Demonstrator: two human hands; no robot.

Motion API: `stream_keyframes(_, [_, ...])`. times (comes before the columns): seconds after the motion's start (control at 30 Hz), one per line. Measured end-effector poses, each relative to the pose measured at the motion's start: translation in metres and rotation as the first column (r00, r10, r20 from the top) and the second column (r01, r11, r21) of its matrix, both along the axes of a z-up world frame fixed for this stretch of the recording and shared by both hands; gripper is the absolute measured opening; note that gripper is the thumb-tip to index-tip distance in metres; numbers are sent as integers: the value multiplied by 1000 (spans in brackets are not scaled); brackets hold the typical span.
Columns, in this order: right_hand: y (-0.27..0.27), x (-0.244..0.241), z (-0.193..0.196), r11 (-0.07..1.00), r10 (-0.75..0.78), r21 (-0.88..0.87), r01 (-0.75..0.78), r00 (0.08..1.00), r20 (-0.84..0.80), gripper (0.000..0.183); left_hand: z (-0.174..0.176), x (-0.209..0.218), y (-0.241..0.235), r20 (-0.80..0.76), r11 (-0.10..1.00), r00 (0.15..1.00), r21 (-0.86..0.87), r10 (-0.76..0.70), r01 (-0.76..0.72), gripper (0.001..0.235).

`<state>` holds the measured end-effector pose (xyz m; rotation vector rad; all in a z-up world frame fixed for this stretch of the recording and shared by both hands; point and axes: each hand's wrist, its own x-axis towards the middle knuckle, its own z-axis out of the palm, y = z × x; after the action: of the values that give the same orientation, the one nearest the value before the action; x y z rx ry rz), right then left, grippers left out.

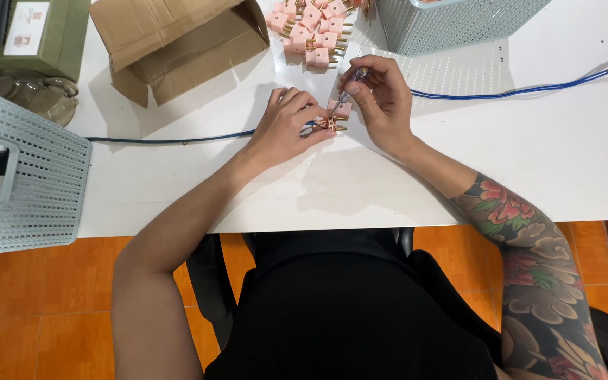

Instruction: The person uses a screwdriver to tighten screws on small pink electrical components with metal prongs. They handle the components one at a time, adjusting and securing them on a white table.

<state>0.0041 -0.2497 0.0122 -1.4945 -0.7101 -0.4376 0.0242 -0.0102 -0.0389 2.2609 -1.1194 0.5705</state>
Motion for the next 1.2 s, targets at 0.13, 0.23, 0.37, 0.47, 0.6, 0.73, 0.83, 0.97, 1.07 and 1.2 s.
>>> stream_keyframes(0.13, [2, 1, 4, 998, 65, -27, -64, 997, 41, 27, 1, -2, 2, -11, 1000, 999, 7, -30, 30, 35])
stream_keyframes(0.23, [1, 0, 9, 995, 47, -83, -46, 999, 10, 27, 3, 1, 2, 5, 999, 999, -3, -36, 37, 32])
stream_keyframes(0.37, [1, -5, 7, 993, 60, -96, -62, 998, -32, 24, 4, -3, 2, -10, 1000, 999, -3, -31, 31, 31])
stream_keyframes(0.47, [1, -4, 8, 992, 60, -109, -62, 998, -24, 23, 4, -1, 2, -9, 999, 999, 4, -31, 31, 31])
stream_keyframes(0.6, [2, -5, 10, 991, 60, -118, -63, 998, -23, 22, 1, -1, 2, -6, 1000, 1000, 8, -27, 27, 31])
stream_keyframes(0.73, [-1, -3, 8, 990, 56, -127, -58, 998, -19, 23, 2, 0, 2, -12, 1000, 1000, 5, -24, 24, 30])
stream_keyframes(0.83, [-1, -3, 9, 988, 70, -141, -69, 998, 1, 25, 2, 0, 1, -21, 999, 999, -15, -31, 31, 29])
stream_keyframes(0.97, [-3, -4, 9, 981, 68, -185, -62, 997, 24, 24, -1, 0, 0, -34, 1000, 999, -6, -18, 17, 30])
stream_keyframes(1.07, [-6, 6, 2, 979, 77, -193, -63, 995, 64, 28, -7, 4, 2, -42, 1000, 999, -6, -25, 25, 33])
stream_keyframes(1.2, [-6, 8, -2, 979, 70, -197, -54, 995, 78, 31, -9, 5, 3, -60, 999, 998, 6, -31, 31, 36])
